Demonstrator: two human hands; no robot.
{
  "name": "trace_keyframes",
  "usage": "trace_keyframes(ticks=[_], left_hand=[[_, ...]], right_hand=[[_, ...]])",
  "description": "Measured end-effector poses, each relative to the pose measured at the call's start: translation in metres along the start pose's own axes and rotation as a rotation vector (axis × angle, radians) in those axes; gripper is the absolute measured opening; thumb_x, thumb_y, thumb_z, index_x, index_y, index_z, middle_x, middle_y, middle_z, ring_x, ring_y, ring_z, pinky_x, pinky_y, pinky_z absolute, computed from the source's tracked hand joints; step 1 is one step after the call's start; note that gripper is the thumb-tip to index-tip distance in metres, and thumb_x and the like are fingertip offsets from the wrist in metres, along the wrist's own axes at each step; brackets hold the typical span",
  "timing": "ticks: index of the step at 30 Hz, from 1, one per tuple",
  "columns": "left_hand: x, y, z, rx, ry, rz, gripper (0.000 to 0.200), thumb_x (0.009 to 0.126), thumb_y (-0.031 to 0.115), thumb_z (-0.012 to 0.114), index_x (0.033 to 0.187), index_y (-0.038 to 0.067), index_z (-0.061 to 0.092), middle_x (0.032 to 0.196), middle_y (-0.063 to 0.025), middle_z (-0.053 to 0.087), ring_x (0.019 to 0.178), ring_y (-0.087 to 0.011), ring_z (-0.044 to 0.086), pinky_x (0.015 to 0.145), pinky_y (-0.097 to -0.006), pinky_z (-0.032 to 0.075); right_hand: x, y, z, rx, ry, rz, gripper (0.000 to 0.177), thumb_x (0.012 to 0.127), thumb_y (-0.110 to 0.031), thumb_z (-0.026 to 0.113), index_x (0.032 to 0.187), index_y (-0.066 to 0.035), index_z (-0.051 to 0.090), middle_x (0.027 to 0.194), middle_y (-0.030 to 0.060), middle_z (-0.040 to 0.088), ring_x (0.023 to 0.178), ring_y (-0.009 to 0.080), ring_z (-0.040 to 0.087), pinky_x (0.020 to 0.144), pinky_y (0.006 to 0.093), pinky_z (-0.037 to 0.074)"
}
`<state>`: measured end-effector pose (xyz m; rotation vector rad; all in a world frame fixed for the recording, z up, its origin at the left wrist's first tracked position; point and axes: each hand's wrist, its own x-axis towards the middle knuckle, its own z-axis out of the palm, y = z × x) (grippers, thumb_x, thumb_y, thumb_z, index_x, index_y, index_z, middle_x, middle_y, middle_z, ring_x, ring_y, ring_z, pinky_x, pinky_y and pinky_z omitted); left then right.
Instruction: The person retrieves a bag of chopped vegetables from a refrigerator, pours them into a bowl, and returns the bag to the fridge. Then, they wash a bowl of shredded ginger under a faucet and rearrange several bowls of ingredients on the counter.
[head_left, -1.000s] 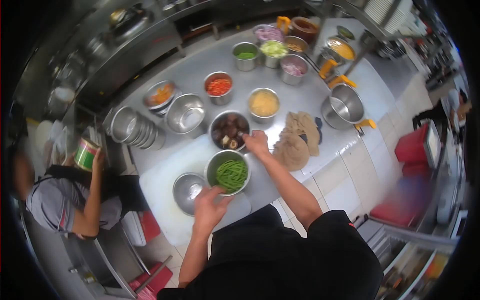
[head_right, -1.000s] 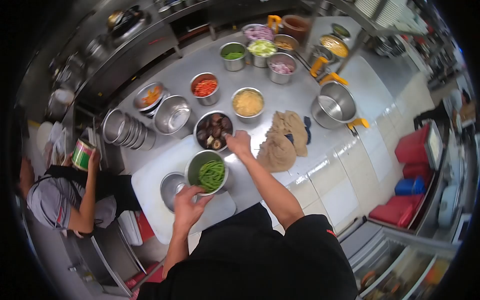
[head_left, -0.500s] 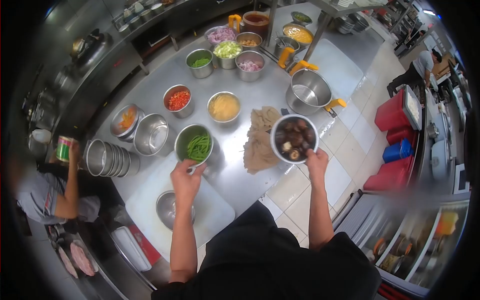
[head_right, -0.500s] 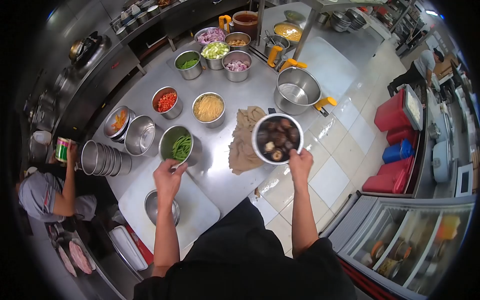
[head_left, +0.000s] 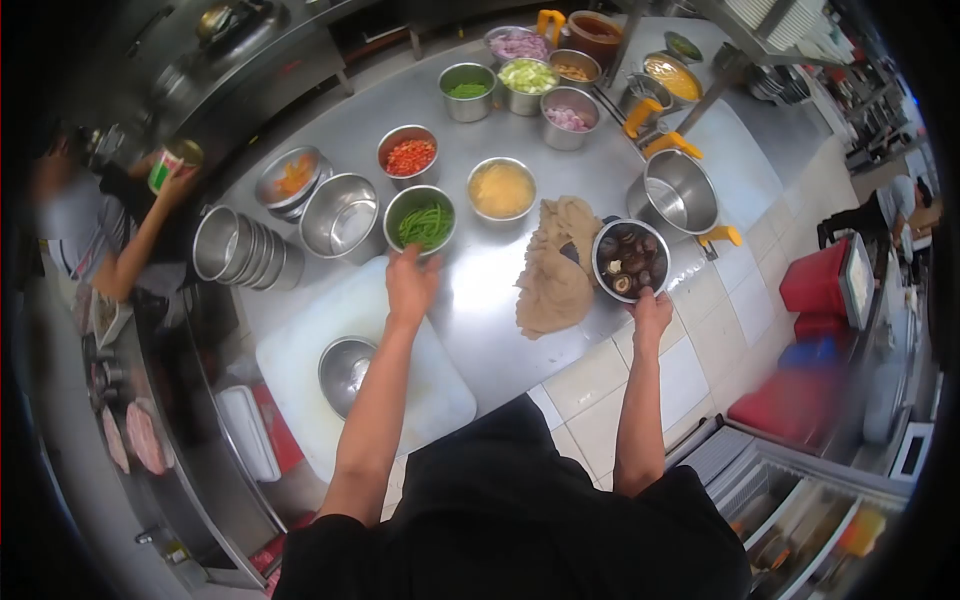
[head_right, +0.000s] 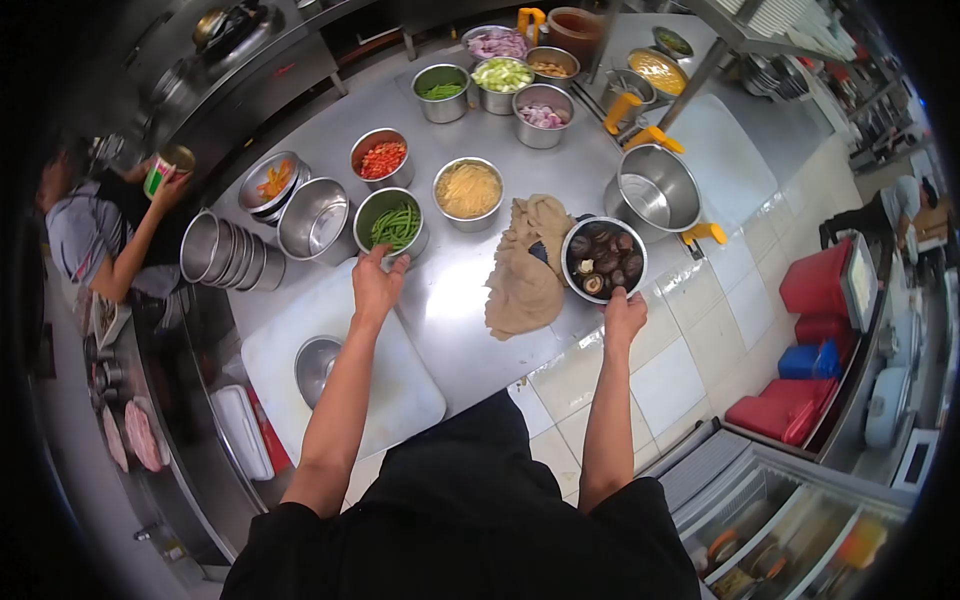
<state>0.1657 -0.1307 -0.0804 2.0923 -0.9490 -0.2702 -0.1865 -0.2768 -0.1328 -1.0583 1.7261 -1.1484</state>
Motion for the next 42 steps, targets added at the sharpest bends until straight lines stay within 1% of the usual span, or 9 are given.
trace_keyframes(ticks=[5, 11, 14, 16, 23, 34, 36, 39, 42], left_hand=[[-0.037, 0.010, -0.062, 0.085, 0.084, 0.034, 0.050, 0.078, 0.022, 0.074, 0.123, 0.004, 0.061, 0.128, -0.0317, 0.052, 0.118, -0.0405, 0.054, 0.096, -0.0421, 0.045], [-0.107, -0.054, -0.154, 0.393, 0.175, -0.261, 0.050, 0.079, 0.026, 0.072, 0.120, -0.001, 0.061, 0.129, -0.0315, 0.050, 0.120, -0.0433, 0.050, 0.101, -0.0437, 0.041], [-0.141, -0.089, -0.162, 0.479, 0.118, -0.624, 0.049, 0.080, 0.025, 0.072, 0.117, -0.004, 0.060, 0.110, -0.0273, 0.062, 0.096, -0.0370, 0.065, 0.082, -0.0426, 0.053], [-0.161, -0.117, -0.156, -0.120, -0.162, -0.850, 0.042, 0.081, 0.017, 0.066, 0.115, -0.007, 0.058, 0.087, -0.0184, 0.066, 0.064, -0.0263, 0.066, 0.051, -0.0367, 0.054], [-0.161, -0.123, -0.140, -0.657, 0.148, -0.647, 0.021, 0.081, 0.000, 0.051, 0.100, -0.006, 0.057, 0.073, -0.0127, 0.062, 0.049, -0.0178, 0.057, 0.036, -0.0287, 0.044], [-0.152, -0.117, -0.140, -0.105, 0.345, -0.207, 0.020, 0.078, 0.009, 0.057, 0.069, -0.002, 0.043, 0.055, -0.0158, 0.048, 0.048, -0.0259, 0.045, 0.051, -0.0411, 0.038], [-0.154, -0.108, -0.128, -0.141, 0.345, -0.186, 0.029, 0.075, 0.008, 0.060, 0.060, -0.002, 0.037, 0.049, -0.0156, 0.040, 0.047, -0.0234, 0.038, 0.049, -0.0411, 0.035], [-0.152, -0.091, -0.107, -0.293, 0.227, -0.146, 0.022, 0.074, 0.004, 0.055, 0.057, 0.002, 0.040, 0.051, 0.0009, 0.040, 0.051, -0.0081, 0.034, 0.045, -0.0313, 0.028], [-0.155, -0.073, -0.087, -0.544, 0.150, -0.121, 0.007, 0.072, 0.000, 0.052, 0.067, -0.004, 0.054, 0.058, -0.0050, 0.052, 0.054, -0.0113, 0.041, 0.049, -0.0319, 0.035]], right_hand=[[0.006, -0.004, -0.007, 0.225, -0.384, 0.101, 0.038, 0.097, -0.031, 0.052, 0.121, -0.003, 0.045, 0.115, 0.0161, 0.055, 0.097, 0.0281, 0.062, 0.063, 0.0380, 0.058], [-0.037, 0.043, -0.001, -0.213, -0.325, -0.047, 0.045, 0.093, -0.035, 0.060, 0.123, -0.003, 0.048, 0.131, 0.0179, 0.047, 0.101, 0.0284, 0.060, 0.066, 0.0333, 0.052], [-0.112, -0.007, 0.042, -0.389, -0.320, -0.742, 0.057, 0.082, -0.025, 0.071, 0.130, -0.006, 0.047, 0.135, 0.0196, 0.044, 0.114, 0.0346, 0.049, 0.085, 0.0412, 0.045], [-0.115, -0.004, 0.063, -0.513, -0.301, -0.952, 0.062, 0.079, -0.020, 0.073, 0.132, -0.007, 0.045, 0.136, 0.0210, 0.042, 0.118, 0.0378, 0.044, 0.092, 0.0446, 0.041], [-0.149, 0.003, 0.139, -0.293, -0.501, -0.843, 0.062, 0.075, -0.005, 0.067, 0.132, -0.007, 0.044, 0.121, 0.0248, 0.049, 0.113, 0.0443, 0.044, 0.098, 0.0487, 0.036], [-0.204, -0.028, 0.117, -0.322, -0.516, -0.420, 0.038, 0.078, 0.001, 0.060, 0.114, -0.005, 0.055, 0.122, 0.0208, 0.053, 0.104, 0.0383, 0.057, 0.087, 0.0407, 0.047], [-0.224, -0.032, 0.109, 0.283, -0.598, -0.424, 0.031, 0.079, 0.003, 0.060, 0.108, -0.006, 0.058, 0.113, 0.0149, 0.055, 0.101, 0.0313, 0.056, 0.084, 0.0378, 0.047], [-0.282, -0.068, 0.104, 0.316, -0.510, -0.792, 0.032, 0.070, 0.004, 0.062, 0.099, -0.008, 0.060, 0.105, 0.0116, 0.055, 0.097, 0.0302, 0.052, 0.089, 0.0382, 0.043], [-0.321, -0.064, 0.111, -0.057, -0.620, -1.206, 0.035, 0.068, -0.003, 0.064, 0.102, -0.007, 0.058, 0.116, 0.0172, 0.054, 0.109, 0.0395, 0.049, 0.096, 0.0442, 0.039]])
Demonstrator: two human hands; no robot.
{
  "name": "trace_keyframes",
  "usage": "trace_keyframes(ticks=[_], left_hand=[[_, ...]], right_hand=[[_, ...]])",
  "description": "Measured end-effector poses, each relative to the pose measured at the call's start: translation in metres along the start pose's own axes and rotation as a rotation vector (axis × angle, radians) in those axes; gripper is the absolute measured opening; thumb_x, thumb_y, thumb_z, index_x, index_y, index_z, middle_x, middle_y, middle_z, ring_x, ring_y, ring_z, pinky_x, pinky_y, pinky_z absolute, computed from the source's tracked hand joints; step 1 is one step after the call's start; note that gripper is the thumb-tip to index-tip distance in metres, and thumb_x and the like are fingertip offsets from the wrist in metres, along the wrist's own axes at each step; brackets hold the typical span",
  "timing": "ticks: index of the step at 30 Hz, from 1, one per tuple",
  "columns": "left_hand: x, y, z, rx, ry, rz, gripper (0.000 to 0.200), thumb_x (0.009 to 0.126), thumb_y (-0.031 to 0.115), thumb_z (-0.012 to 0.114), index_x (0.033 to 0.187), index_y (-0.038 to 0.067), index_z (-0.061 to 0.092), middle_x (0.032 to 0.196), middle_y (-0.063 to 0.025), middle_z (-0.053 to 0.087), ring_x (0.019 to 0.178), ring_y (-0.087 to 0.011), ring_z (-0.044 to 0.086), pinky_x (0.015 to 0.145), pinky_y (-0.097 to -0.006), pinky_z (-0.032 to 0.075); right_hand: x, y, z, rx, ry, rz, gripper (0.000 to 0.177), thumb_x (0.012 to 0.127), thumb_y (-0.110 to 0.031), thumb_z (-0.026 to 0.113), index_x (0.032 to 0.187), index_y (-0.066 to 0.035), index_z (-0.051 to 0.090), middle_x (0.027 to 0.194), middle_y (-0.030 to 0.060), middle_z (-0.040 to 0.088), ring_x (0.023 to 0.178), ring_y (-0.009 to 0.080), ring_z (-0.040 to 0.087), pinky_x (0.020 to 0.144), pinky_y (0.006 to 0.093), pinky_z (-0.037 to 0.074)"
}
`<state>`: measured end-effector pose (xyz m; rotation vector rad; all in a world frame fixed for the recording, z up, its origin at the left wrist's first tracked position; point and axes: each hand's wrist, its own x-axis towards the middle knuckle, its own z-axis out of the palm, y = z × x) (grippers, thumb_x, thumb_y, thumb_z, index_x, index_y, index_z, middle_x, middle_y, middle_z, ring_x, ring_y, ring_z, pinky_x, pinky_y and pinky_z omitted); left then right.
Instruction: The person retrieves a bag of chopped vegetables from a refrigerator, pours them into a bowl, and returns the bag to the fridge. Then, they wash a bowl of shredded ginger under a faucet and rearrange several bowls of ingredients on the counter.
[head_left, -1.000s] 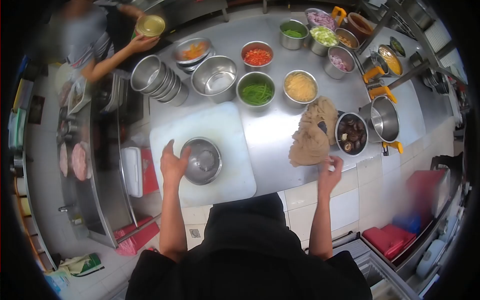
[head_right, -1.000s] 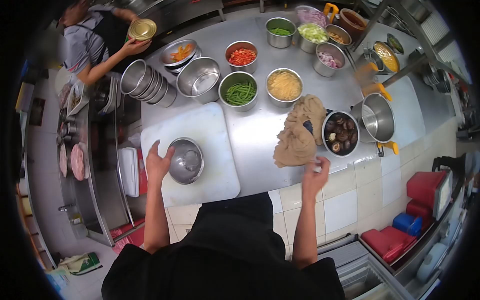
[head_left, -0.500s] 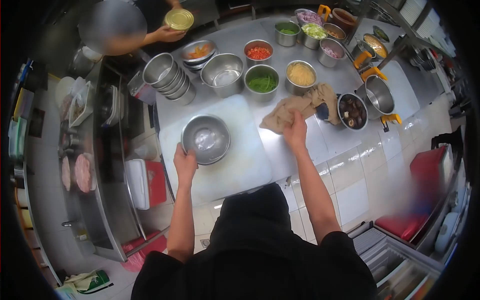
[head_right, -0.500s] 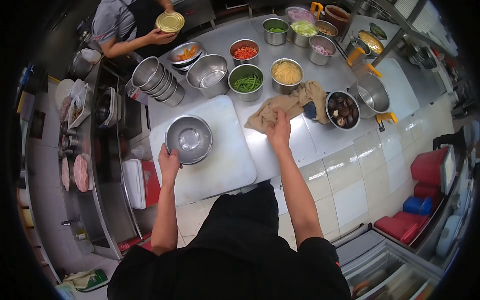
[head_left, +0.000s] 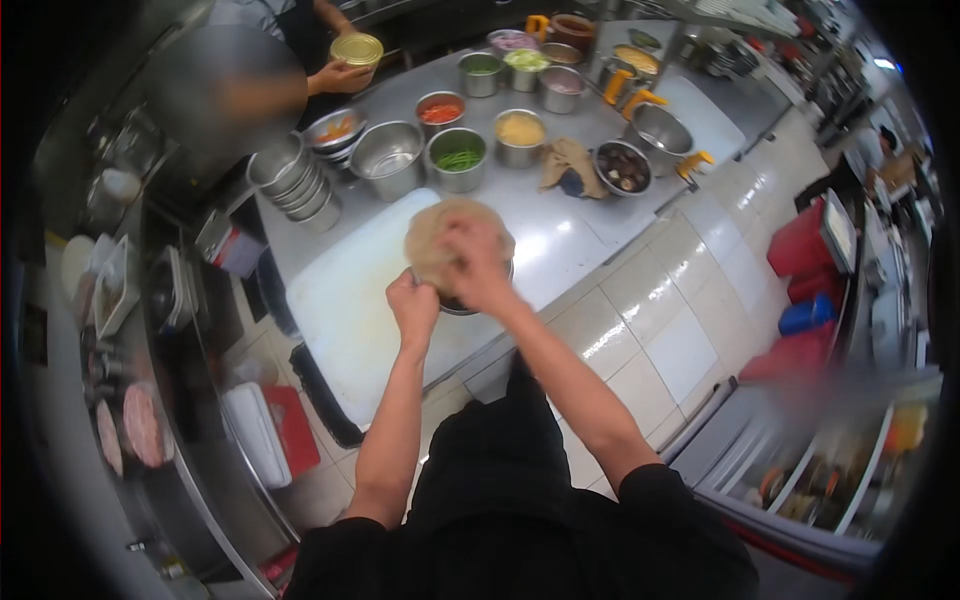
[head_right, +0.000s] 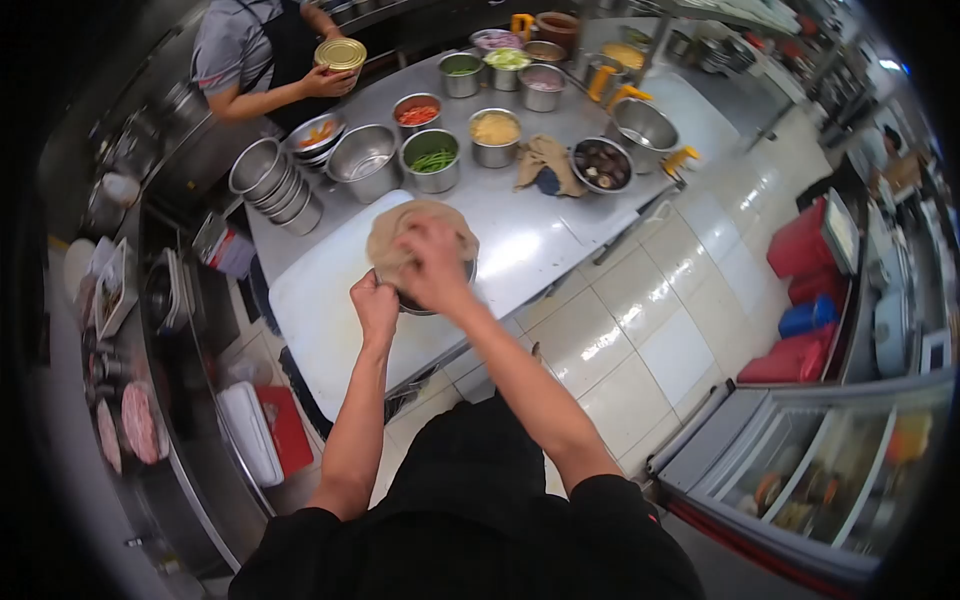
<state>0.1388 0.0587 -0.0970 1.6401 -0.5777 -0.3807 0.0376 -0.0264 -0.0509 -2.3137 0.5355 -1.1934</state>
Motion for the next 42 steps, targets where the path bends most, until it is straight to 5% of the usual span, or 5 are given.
trace_keyframes(ticks=[14, 18, 27, 36, 42], left_hand=[[-0.008, 0.061, -0.028, 0.233, 0.056, 0.284, 0.017, 0.070, 0.002, 0.054, 0.058, 0.000, 0.042, 0.048, -0.0066, 0.042, 0.049, -0.0139, 0.041, 0.046, -0.0361, 0.032], [0.031, 0.076, -0.065, 0.204, 0.290, 0.281, 0.008, 0.070, 0.004, 0.055, 0.066, -0.003, 0.054, 0.054, -0.0113, 0.052, 0.049, -0.0197, 0.042, 0.050, -0.0369, 0.037], [-0.030, 0.024, -0.139, 0.567, 0.358, 0.078, 0.017, 0.067, 0.004, 0.058, 0.070, -0.010, 0.049, 0.055, -0.0202, 0.043, 0.050, -0.0203, 0.041, 0.052, -0.0391, 0.034], [-0.041, -0.031, -0.183, -0.124, 0.640, -0.196, 0.007, 0.072, 0.002, 0.056, 0.077, -0.002, 0.058, 0.066, -0.0014, 0.053, 0.056, -0.0101, 0.047, 0.052, -0.0282, 0.041], [0.069, -0.055, -0.216, -0.489, 0.628, -0.313, 0.010, 0.076, 0.003, 0.060, 0.079, 0.000, 0.051, 0.057, -0.0049, 0.043, 0.055, -0.0197, 0.054, 0.060, -0.0430, 0.056]], right_hand=[[-0.010, -0.028, -0.052, -0.530, -0.763, 0.216, 0.025, 0.070, -0.029, 0.063, 0.079, -0.007, 0.068, 0.072, 0.0191, 0.066, 0.070, 0.0356, 0.066, 0.064, 0.0443, 0.053], [-0.030, 0.043, -0.116, -0.605, -0.283, 0.344, 0.023, 0.067, -0.029, 0.066, 0.085, -0.016, 0.070, 0.072, 0.0126, 0.067, 0.070, 0.0330, 0.066, 0.065, 0.0430, 0.054], [-0.083, 0.131, -0.028, -0.761, -0.154, 0.656, 0.072, 0.078, -0.043, 0.063, 0.138, -0.008, 0.043, 0.150, 0.0263, 0.021, 0.137, 0.0547, 0.009, 0.109, 0.0639, 0.010], [0.005, 0.184, 0.038, -0.434, -0.051, 0.250, 0.040, 0.079, -0.018, 0.057, 0.117, -0.005, 0.060, 0.133, 0.0211, 0.048, 0.126, 0.0422, 0.038, 0.109, 0.0518, 0.025], [-0.075, 0.140, -0.014, -0.084, -0.081, 0.166, 0.014, 0.067, -0.006, 0.060, 0.076, -0.007, 0.070, 0.084, 0.0126, 0.064, 0.084, 0.0330, 0.060, 0.075, 0.0420, 0.048]])
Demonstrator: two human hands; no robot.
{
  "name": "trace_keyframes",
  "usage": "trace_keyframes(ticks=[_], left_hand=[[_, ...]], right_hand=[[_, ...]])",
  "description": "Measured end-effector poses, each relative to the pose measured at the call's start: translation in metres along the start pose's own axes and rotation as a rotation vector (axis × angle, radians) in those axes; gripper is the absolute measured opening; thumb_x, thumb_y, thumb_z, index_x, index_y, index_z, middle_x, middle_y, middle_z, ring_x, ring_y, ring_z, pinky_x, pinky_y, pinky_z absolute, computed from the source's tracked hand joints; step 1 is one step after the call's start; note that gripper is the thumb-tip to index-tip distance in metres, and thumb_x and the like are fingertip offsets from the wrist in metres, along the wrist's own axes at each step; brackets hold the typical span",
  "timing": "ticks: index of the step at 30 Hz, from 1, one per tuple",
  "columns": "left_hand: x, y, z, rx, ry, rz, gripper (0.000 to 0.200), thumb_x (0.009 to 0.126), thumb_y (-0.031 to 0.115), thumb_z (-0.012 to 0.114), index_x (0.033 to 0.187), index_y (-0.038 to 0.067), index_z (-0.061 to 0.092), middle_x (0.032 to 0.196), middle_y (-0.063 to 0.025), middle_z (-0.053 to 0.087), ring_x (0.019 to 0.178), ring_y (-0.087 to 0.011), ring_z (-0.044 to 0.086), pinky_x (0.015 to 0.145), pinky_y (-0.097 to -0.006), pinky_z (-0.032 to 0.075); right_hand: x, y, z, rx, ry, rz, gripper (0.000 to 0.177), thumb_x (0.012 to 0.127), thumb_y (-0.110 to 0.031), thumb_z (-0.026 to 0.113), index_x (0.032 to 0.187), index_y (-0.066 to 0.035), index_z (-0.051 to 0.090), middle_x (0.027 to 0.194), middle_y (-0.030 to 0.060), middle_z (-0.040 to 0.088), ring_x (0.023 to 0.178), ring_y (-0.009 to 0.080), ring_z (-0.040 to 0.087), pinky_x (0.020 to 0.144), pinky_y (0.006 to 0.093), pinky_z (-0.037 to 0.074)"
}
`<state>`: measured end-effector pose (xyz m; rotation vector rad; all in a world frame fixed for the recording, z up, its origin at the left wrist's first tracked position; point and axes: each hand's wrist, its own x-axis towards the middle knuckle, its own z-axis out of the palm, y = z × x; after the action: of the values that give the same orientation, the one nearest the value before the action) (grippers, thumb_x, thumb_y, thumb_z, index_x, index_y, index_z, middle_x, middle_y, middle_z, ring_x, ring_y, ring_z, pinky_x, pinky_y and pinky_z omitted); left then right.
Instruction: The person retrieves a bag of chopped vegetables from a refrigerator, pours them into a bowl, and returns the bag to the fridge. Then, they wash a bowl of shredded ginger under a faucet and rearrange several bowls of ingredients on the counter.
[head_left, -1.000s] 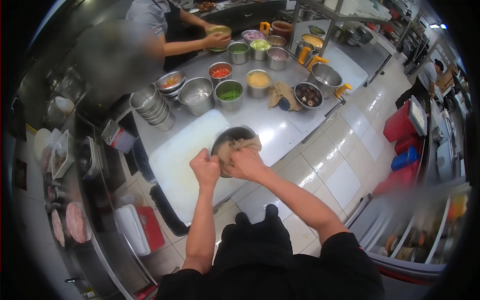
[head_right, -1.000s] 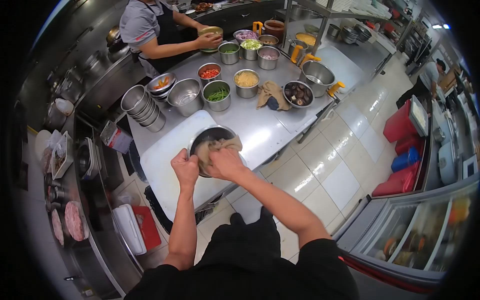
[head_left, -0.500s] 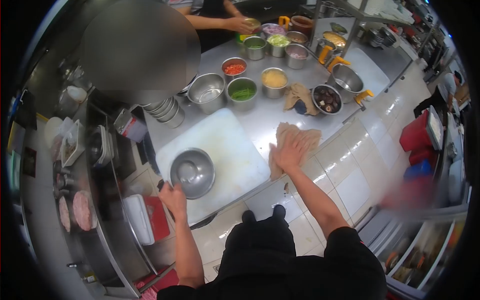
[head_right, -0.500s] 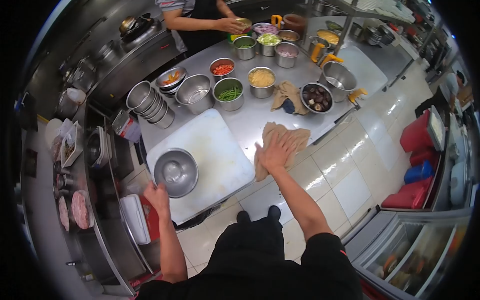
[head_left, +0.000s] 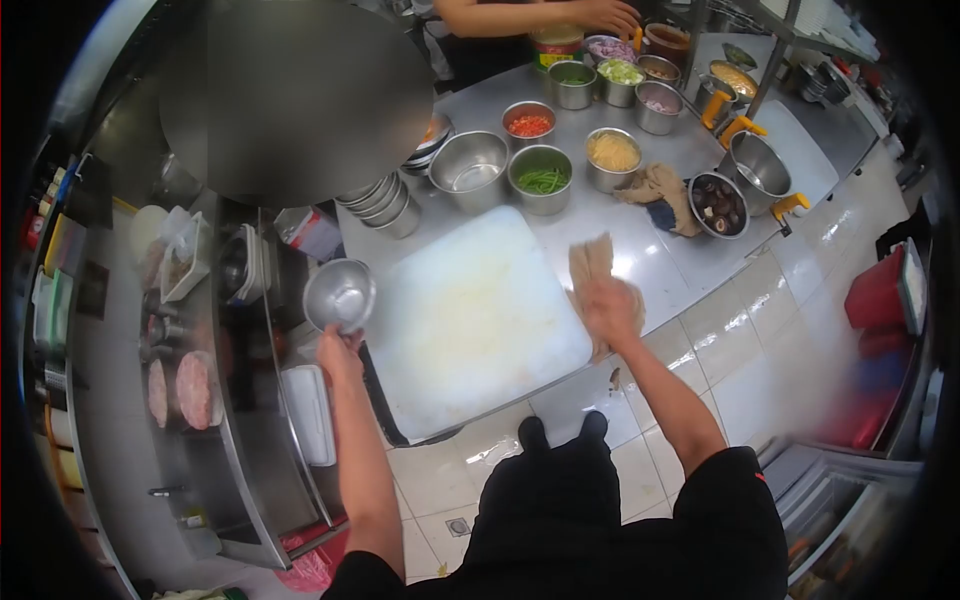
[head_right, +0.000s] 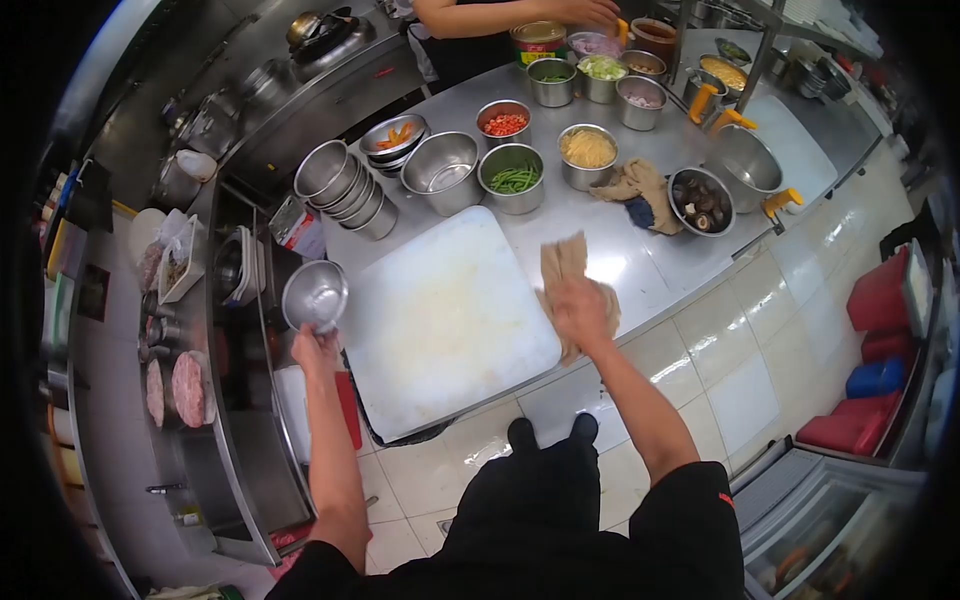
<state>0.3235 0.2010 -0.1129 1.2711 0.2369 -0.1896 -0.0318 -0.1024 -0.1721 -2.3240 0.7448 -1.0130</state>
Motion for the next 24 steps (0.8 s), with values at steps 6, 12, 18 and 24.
trace_keyframes(ticks=[6, 12, 18, 24], left_hand=[[0.116, -0.018, 0.031, 0.106, -0.087, -0.173, 0.009, 0.077, 0.005, 0.056, 0.078, -0.003, 0.051, 0.058, -0.0094, 0.043, 0.059, -0.0295, 0.056, 0.069, -0.0506, 0.056], [0.186, -0.028, 0.025, 0.325, -0.237, -0.305, 0.009, 0.075, 0.010, 0.057, 0.081, 0.002, 0.055, 0.067, -0.0088, 0.047, 0.069, -0.0260, 0.055, 0.073, -0.0479, 0.052], [0.187, -0.003, 0.043, 0.626, -0.376, -0.397, 0.012, 0.080, 0.020, 0.058, 0.078, 0.010, 0.053, 0.065, -0.0035, 0.050, 0.062, -0.0186, 0.054, 0.054, -0.0320, 0.046], [0.163, 0.017, 0.039, 0.640, -0.270, -0.268, 0.044, 0.083, 0.043, 0.067, 0.109, 0.008, 0.060, 0.084, -0.0071, 0.058, 0.072, -0.0201, 0.059, 0.064, -0.0361, 0.053]], right_hand=[[-0.035, 0.021, -0.079, 0.015, 0.177, 0.356, 0.011, 0.069, -0.006, 0.058, 0.071, -0.004, 0.069, 0.064, 0.0123, 0.063, 0.058, 0.0214, 0.061, 0.057, 0.0335, 0.048], [0.110, 0.026, -0.087, -0.139, 0.472, -0.028, 0.020, 0.071, -0.007, 0.065, 0.090, -0.006, 0.067, 0.099, 0.0138, 0.067, 0.096, 0.0301, 0.060, 0.084, 0.0376, 0.048], [0.077, 0.027, -0.108, 0.049, 0.512, 0.037, 0.022, 0.077, -0.014, 0.069, 0.098, -0.007, 0.068, 0.118, 0.0138, 0.064, 0.112, 0.0309, 0.058, 0.096, 0.0405, 0.045], [-0.122, 0.069, -0.109, 0.015, 1.049, 0.869, 0.017, 0.077, -0.010, 0.069, 0.093, -0.005, 0.068, 0.087, 0.0099, 0.068, 0.084, 0.0193, 0.065, 0.078, 0.0299, 0.051]])
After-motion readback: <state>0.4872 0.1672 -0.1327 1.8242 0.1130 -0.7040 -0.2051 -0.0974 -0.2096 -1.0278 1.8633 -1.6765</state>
